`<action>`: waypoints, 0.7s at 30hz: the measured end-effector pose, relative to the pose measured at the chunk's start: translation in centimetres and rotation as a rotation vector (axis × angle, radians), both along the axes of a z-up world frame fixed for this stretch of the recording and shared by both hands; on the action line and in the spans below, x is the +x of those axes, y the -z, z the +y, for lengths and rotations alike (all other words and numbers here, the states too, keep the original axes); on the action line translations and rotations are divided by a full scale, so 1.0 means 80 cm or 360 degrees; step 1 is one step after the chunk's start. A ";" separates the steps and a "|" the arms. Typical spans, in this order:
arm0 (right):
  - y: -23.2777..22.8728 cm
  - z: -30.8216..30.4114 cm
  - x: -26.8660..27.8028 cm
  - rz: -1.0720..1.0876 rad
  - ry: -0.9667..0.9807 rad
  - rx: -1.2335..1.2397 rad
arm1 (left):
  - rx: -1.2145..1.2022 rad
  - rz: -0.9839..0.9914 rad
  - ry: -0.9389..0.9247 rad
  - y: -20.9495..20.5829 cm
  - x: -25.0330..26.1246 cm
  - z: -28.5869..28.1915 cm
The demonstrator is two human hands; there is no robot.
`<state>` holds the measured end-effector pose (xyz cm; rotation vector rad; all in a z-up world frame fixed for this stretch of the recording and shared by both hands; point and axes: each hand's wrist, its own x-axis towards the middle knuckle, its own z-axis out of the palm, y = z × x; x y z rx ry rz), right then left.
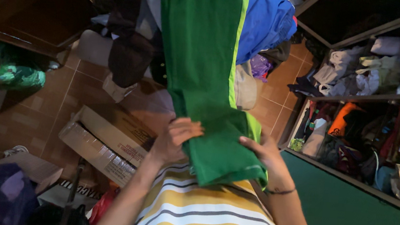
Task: The person picks up several garments from a pile, folding green pants, blue shorts, and a gray shirt before placing them into a closet shelf.
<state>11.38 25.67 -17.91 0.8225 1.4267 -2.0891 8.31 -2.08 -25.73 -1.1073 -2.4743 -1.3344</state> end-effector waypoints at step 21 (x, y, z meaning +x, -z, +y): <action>-0.010 -0.014 -0.031 0.1206 -0.0296 0.0964 | 0.0277 -0.0402 -0.0019 -0.067 -0.010 -0.016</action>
